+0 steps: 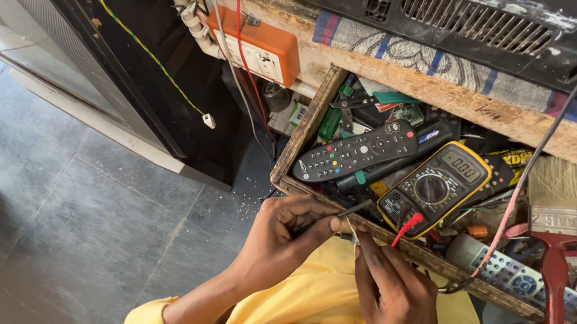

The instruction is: The person strips the insulation from the ends of several wires using a small knife. They then connect the exposed wire ends to a small white connector and insert the connector into a slot on an electronic device.

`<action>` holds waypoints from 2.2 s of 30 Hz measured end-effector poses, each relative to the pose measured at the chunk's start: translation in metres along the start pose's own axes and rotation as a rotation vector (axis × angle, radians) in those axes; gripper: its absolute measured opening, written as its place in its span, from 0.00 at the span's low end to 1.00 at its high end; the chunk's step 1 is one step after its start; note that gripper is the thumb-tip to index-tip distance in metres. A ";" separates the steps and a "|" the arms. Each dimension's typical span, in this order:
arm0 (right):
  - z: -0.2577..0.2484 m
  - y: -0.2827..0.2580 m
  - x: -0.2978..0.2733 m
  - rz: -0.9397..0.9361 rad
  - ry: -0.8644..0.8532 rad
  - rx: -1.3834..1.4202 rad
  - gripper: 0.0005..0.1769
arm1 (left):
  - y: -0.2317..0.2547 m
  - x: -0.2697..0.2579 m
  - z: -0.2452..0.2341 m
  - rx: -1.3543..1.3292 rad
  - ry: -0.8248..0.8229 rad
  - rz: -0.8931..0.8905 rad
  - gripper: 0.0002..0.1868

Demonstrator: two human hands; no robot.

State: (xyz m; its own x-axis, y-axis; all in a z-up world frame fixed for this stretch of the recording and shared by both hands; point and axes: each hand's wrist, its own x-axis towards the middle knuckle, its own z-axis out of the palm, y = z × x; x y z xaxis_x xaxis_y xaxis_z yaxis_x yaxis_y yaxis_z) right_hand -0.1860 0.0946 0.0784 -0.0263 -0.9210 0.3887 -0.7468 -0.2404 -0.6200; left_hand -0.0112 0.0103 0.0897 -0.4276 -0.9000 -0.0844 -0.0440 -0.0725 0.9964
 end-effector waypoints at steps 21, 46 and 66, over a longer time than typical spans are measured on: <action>0.003 0.006 -0.007 -0.023 -0.050 0.019 0.21 | 0.004 0.000 0.004 0.344 0.050 0.232 0.05; 0.004 0.000 -0.004 -0.035 -0.039 0.054 0.24 | -0.015 -0.010 0.018 0.073 0.095 0.220 0.03; 0.012 0.010 -0.014 0.004 -0.146 -0.016 0.31 | -0.046 -0.009 0.023 -0.668 0.062 -0.322 0.13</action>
State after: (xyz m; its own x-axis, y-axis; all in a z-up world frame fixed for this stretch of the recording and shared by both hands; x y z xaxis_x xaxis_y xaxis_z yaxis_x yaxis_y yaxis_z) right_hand -0.1853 0.1017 0.0589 0.0669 -0.9571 0.2818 -0.7574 -0.2326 -0.6102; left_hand -0.0261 0.0313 0.0445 -0.4338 -0.8112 -0.3922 0.4083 -0.5650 0.7170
